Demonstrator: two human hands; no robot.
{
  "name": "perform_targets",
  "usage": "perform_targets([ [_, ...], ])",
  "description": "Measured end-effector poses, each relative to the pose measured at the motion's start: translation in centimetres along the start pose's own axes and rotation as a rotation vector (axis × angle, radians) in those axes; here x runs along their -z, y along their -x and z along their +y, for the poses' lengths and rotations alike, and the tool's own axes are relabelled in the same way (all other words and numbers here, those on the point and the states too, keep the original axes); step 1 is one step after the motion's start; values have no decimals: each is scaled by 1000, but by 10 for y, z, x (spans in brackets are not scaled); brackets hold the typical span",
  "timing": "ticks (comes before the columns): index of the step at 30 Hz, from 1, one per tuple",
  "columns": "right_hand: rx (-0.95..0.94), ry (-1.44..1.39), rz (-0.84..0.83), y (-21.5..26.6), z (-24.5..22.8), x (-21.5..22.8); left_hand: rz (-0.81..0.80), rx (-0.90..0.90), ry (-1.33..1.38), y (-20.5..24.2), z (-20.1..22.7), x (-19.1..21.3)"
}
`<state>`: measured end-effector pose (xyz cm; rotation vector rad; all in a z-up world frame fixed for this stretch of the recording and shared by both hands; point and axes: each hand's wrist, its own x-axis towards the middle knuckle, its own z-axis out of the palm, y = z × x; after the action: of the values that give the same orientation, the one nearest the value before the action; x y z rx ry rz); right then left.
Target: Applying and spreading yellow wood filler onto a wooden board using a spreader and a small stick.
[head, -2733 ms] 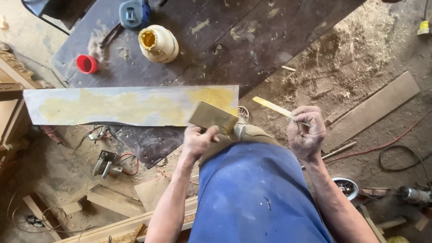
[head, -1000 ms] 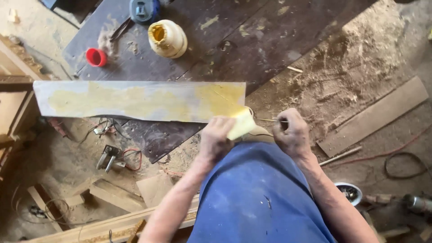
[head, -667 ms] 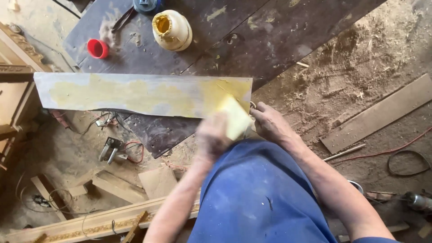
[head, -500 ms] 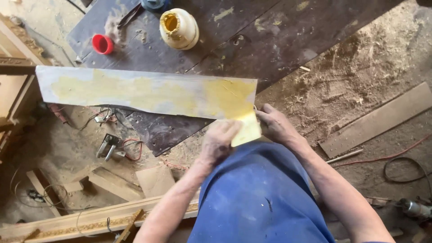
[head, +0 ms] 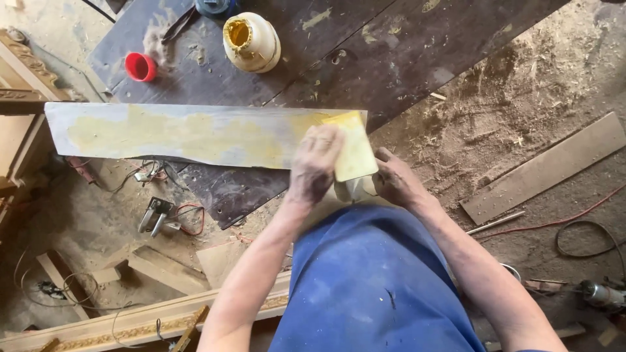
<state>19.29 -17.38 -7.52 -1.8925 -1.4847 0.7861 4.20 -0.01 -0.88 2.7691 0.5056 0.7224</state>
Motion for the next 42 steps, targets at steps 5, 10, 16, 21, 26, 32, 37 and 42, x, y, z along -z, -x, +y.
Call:
perform_targets([
  [5, -158, -592, 62, 28, 23, -29, 65, -50, 3, 9, 47, -23],
  [10, -40, -336, 39, 15, 7, -19, 26, 6, -2, 1, 9, -19],
  [16, -26, 61, -7, 4, -14, 2, 29, 31, 48, 14, 42, -40],
  [21, -40, 73, 17, 2, -26, 12, 47, 143, 102, 23, -8, -12],
  [26, -74, 17, -41, 7, -11, -1, -45, -57, 175, 50, 27, 24],
  [32, -42, -61, 3, -3, -33, 22, -146, -187, 117, 88, -9, 39],
  [37, -42, -95, 0, 1, -19, 15, -103, -130, 112, 70, -20, 51],
  [42, -222, -279, -167, 2, -17, 16, -63, 11, 138, 58, 24, 23],
])
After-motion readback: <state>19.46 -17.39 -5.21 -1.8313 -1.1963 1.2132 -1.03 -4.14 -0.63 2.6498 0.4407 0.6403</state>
